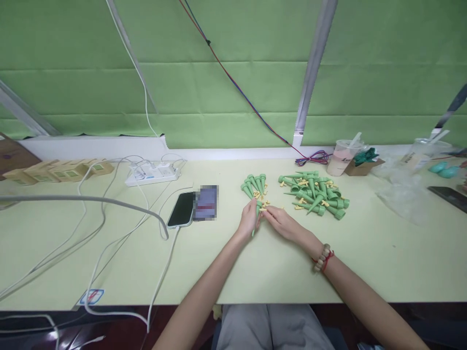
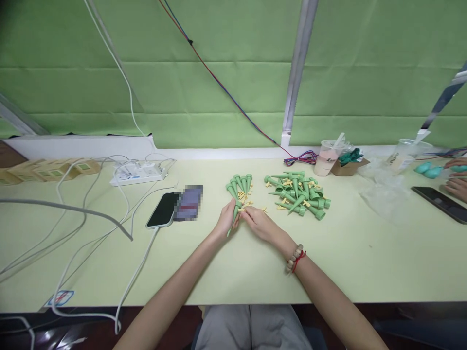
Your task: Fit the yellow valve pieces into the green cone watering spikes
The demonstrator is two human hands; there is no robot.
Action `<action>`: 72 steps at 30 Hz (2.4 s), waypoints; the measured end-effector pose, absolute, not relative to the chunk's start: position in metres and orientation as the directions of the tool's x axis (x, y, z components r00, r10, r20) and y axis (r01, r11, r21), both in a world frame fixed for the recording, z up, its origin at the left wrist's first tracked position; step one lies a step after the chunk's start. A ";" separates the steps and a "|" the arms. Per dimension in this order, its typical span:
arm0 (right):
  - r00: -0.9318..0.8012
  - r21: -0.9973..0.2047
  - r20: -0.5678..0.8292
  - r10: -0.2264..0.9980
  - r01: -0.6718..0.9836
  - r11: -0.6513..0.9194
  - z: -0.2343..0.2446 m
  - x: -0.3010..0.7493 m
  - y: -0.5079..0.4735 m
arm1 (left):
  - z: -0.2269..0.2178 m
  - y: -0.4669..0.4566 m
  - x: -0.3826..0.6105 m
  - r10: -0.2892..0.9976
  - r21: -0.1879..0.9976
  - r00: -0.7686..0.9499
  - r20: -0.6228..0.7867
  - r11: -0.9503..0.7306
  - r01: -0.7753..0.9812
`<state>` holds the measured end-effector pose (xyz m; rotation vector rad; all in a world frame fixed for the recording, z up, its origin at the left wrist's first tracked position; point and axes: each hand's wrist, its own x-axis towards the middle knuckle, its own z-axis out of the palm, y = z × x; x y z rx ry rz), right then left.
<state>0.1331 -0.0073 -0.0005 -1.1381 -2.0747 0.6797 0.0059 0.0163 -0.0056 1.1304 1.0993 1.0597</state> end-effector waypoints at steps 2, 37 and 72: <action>-0.396 -0.715 0.300 0.868 0.508 0.480 -0.003 0.134 -0.007 | -0.006 0.015 0.005 0.994 0.999 0.106 -0.040 0.041 -0.005; -0.193 -0.987 -0.006 0.981 -0.158 -0.037 0.014 0.113 -0.016 | 0.002 0.000 -0.002 0.885 0.881 -0.050 0.463 -0.453 0.133; -0.282 -0.368 0.661 0.695 0.686 0.628 0.003 0.136 -0.010 | 0.012 0.008 0.011 0.991 0.961 0.130 -0.044 0.078 -0.264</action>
